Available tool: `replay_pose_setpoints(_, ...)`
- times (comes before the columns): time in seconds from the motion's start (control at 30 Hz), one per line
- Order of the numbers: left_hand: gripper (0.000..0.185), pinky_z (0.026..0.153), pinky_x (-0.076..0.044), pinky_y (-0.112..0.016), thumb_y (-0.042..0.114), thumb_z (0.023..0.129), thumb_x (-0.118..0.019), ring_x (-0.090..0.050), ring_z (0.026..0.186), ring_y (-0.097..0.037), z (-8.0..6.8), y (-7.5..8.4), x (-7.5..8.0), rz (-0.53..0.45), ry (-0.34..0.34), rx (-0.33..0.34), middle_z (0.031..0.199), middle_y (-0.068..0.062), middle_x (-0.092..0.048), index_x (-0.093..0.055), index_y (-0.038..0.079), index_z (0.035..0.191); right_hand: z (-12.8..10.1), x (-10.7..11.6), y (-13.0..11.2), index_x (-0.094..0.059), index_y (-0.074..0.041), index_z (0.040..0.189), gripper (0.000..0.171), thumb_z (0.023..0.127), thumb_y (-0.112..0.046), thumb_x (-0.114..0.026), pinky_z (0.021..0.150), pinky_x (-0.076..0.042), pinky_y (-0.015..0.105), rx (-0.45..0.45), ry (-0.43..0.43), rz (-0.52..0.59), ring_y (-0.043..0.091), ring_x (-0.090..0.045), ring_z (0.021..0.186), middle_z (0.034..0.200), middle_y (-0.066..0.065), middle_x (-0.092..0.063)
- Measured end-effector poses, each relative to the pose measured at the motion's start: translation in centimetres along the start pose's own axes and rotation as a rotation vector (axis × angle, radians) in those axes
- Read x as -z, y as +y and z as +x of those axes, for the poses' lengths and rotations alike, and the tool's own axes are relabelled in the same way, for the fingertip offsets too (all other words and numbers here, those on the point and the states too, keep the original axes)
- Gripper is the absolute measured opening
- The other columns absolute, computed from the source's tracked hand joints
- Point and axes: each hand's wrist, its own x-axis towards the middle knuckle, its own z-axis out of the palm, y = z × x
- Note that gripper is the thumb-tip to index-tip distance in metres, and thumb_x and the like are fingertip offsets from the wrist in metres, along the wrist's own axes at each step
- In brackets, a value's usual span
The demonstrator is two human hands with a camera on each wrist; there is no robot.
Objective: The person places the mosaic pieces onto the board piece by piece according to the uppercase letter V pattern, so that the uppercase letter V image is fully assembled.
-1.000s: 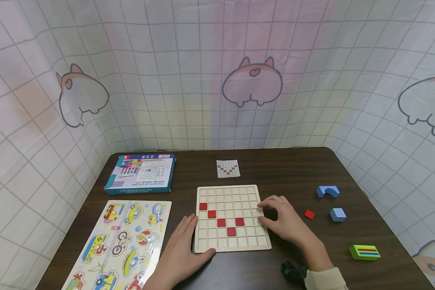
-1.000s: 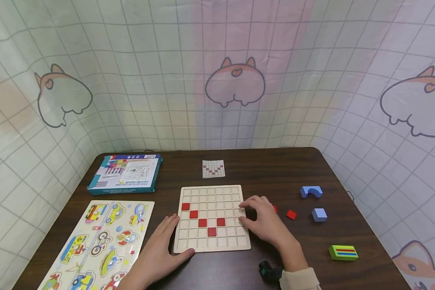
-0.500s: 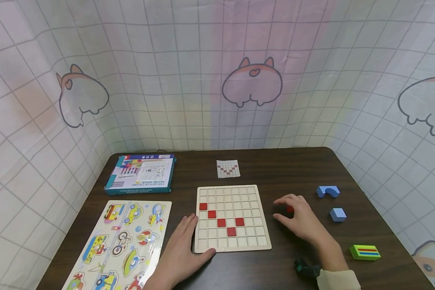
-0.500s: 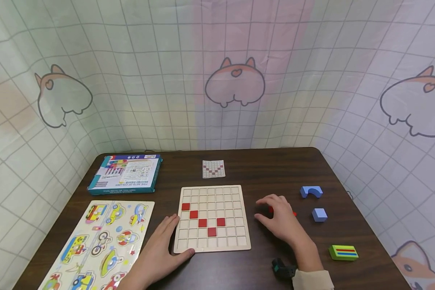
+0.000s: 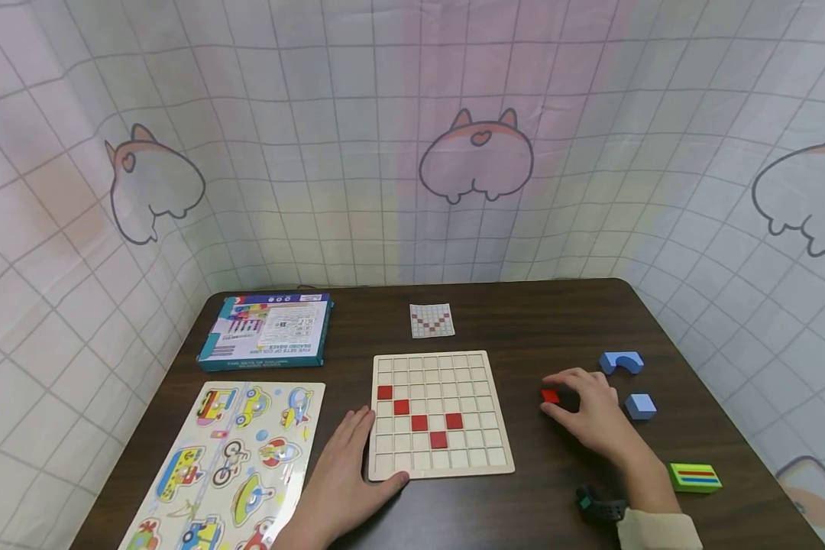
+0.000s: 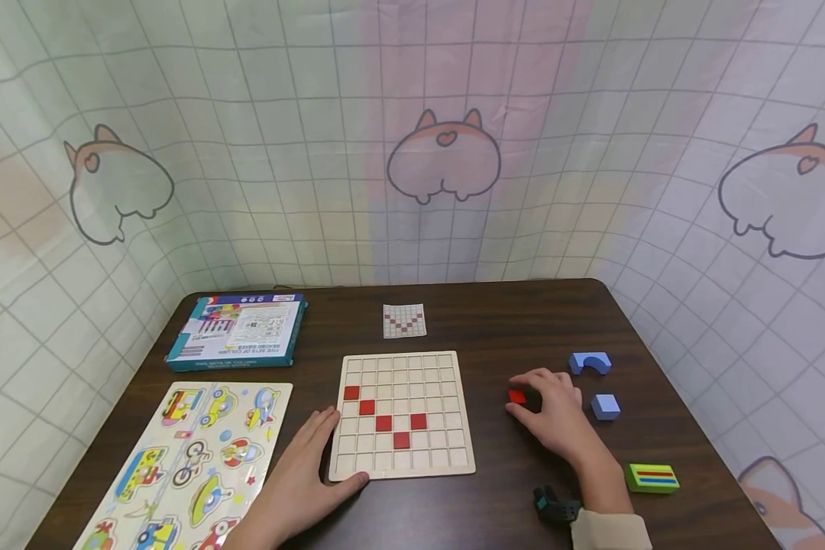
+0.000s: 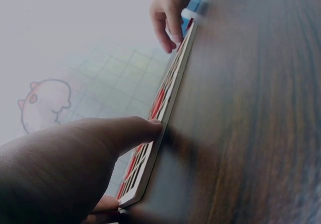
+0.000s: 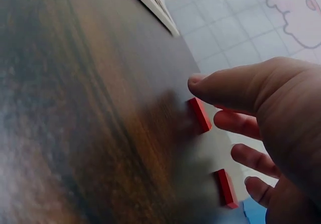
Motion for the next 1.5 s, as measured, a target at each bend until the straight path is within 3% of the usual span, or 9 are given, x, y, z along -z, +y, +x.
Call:
replay_pose_setpoints(0.27, 0.115, 0.131, -0.040, -0.064, 0.074, 0.081, -0.086, -0.031, 0.170, -0.035, 0.0, 0.0, -0.1, -0.006, -0.001, -0.003, 0.178, -0.007, -0.043, -0.045, 0.014, 0.170, -0.2, -0.1, 0.2, -0.079, -0.015, 0.133, 0.035, 0.100, -0.024, -0.086, 0.095, -0.032, 0.056, -0.015, -0.026, -0.006, 0.040, -0.052, 0.126, 0.136, 0.011, -0.073)
replay_pose_setpoints(0.5, 0.115, 0.132, -0.039, -0.062, 0.074, 0.082, -0.086, -0.030, 0.171, -0.035, -0.1, 0.0, -0.1, -0.005, -0.003, -0.004, 0.178, -0.007, -0.043, -0.044, 0.014, 0.170, -0.4, -0.3, 0.3, -0.082, -0.019, 0.124, 0.024, 0.100, -0.023, -0.085, 0.092, -0.029, 0.052, -0.039, -0.037, -0.015, 0.036, -0.052, 0.124, 0.129, 0.006, -0.074)
replay_pose_setpoints(0.77, 0.115, 0.131, -0.040, -0.063, 0.075, 0.082, -0.086, -0.030, 0.171, -0.035, -0.2, 0.3, 0.0, -0.010, -0.017, 0.007, 0.178, -0.008, -0.043, -0.044, 0.014, 0.170, -0.6, -0.5, 0.2, -0.082, -0.022, 0.121, 0.021, 0.100, -0.026, -0.085, 0.094, -0.030, 0.055, -0.057, -0.035, -0.026, 0.034, -0.052, 0.124, 0.128, 0.004, -0.075)
replay_pose_setpoints(1.5, 0.114, 0.132, -0.039, -0.062, 0.074, 0.083, -0.086, -0.030, 0.171, -0.034, -0.1, 0.2, 0.2, -0.015, -0.001, 0.000, 0.178, -0.007, -0.042, -0.044, 0.014, 0.171, 0.8, -2.7, -3.2, -0.083, -0.025, 0.120, 0.023, 0.098, -0.025, -0.088, 0.095, -0.034, 0.051, 0.055, -0.066, -0.010, 0.027, -0.055, 0.122, 0.122, -0.006, -0.076)
